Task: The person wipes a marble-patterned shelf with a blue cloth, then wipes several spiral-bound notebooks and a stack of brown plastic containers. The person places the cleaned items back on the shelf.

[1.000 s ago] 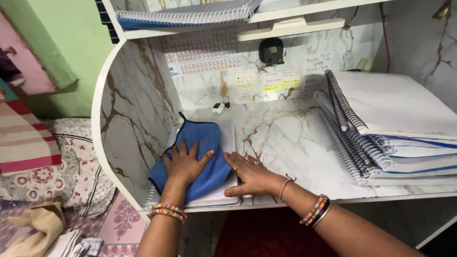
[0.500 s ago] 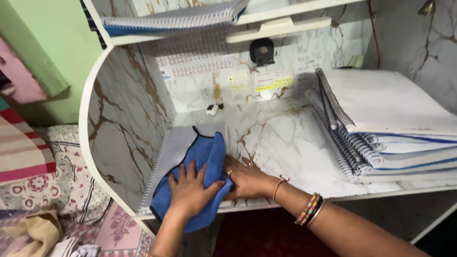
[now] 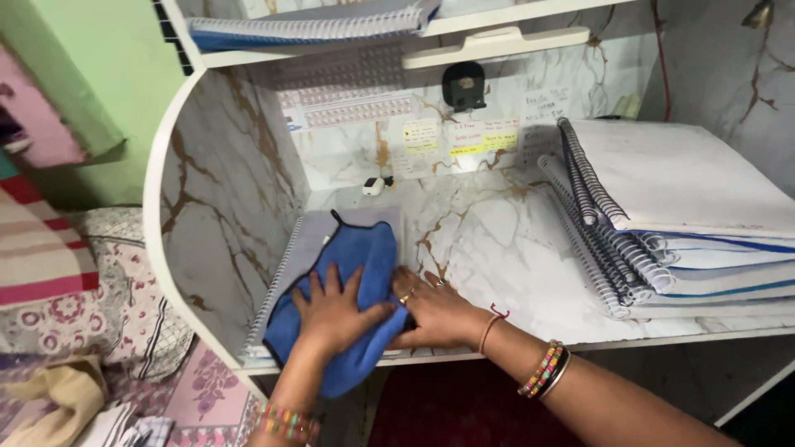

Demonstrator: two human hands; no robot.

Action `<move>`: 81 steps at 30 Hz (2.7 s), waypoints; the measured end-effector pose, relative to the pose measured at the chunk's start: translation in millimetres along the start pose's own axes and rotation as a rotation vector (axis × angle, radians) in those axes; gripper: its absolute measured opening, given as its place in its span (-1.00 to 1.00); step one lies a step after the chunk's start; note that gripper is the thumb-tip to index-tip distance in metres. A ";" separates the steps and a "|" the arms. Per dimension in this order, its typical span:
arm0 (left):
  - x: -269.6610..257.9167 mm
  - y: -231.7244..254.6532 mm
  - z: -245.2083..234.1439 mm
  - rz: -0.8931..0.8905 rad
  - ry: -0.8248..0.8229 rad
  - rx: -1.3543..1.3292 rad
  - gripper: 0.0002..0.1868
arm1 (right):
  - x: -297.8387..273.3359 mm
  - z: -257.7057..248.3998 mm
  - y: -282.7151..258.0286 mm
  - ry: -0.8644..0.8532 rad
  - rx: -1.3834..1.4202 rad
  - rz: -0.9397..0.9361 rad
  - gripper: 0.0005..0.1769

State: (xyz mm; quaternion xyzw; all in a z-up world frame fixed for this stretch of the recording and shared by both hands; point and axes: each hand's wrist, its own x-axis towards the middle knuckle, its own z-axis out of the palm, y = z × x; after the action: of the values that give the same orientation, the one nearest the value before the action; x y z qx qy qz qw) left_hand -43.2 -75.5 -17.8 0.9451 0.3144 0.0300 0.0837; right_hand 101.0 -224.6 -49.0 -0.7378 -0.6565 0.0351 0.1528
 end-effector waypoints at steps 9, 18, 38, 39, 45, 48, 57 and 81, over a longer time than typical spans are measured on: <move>5.4 7.0 -0.8 -0.019 -0.074 0.008 0.20 | -0.7 9.2 7.5 0.080 -0.018 -0.020 0.34; 15.1 14.0 0.4 -0.027 0.009 0.001 0.06 | 4.0 15.4 13.9 0.142 0.037 -0.005 0.43; 39.3 10.4 11.3 -0.122 0.149 0.014 -0.04 | 3.5 8.6 14.0 0.164 0.099 0.021 0.56; 37.4 11.6 18.9 -0.122 0.169 0.015 -0.05 | 1.8 9.7 14.5 0.176 0.042 0.010 0.54; 44.1 14.0 22.1 -0.138 0.151 -0.212 -0.04 | -0.8 4.9 10.9 0.092 0.120 0.076 0.55; 59.6 26.1 1.6 -0.134 -0.007 -0.296 -0.17 | -3.3 0.3 5.3 0.110 0.099 0.060 0.53; 134.4 43.2 -4.3 0.038 -0.157 -0.085 -0.08 | -3.5 -2.1 3.5 0.057 0.077 0.062 0.53; 233.8 -63.8 -37.8 0.031 0.749 -0.145 -0.65 | -92.3 -22.3 8.5 -0.118 -0.113 0.010 -0.06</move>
State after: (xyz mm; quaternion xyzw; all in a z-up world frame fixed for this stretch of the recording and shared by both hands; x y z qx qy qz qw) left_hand 102.2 120.1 9.1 0.8649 0.3059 0.3968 0.0292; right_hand 102.3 -319.8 -43.9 -0.7453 -0.6615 0.0423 0.0719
